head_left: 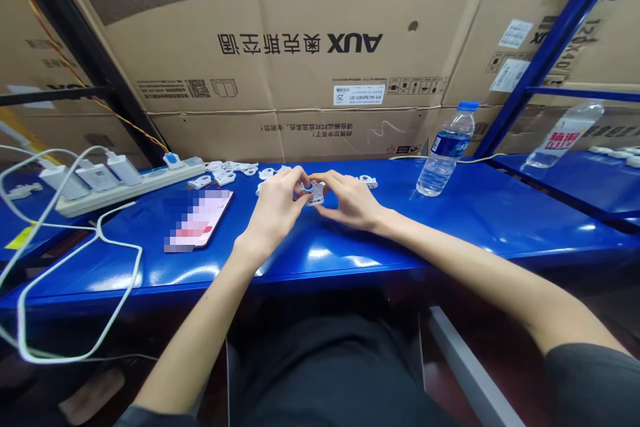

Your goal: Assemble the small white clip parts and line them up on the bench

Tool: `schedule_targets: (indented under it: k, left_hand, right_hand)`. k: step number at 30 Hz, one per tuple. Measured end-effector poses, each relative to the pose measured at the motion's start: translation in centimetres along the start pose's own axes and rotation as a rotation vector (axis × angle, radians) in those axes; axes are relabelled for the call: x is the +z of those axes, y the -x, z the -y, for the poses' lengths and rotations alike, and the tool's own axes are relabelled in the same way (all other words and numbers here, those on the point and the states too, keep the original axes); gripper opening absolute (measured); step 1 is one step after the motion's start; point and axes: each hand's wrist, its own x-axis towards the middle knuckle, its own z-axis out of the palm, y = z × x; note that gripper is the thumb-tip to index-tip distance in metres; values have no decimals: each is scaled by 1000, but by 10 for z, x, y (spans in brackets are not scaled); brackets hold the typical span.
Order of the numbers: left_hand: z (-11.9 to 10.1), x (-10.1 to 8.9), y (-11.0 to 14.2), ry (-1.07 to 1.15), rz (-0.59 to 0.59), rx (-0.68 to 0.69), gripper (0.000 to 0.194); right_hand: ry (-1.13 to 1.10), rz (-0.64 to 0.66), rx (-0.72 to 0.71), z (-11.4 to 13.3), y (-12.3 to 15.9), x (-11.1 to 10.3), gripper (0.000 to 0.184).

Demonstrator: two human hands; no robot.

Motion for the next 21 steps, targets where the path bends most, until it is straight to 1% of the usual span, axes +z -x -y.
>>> schedule_targets:
  k: [4,9,15,18,21]
  left_hand:
    - [2,-1,2,-28,-10,-43,11]
    - [-1,-3,4,-99,20,-120,19]
    - [-1,-5,2,-124,53,-135,27]
    - [3,-6,3,-200,118,-156,34]
    - [11,-8,7,-385,243,-151,32]
  right_hand:
    - [-16,-11,2,1,0,-1,47]
    - [-12,-10,25,2,0,-2,47]
    - [-43,-42,31,2,-1,-2,45]
    - [-27,-34,50,-1,-2,-2,48]
    - [17,-28,59,-5,-2,-1,49]
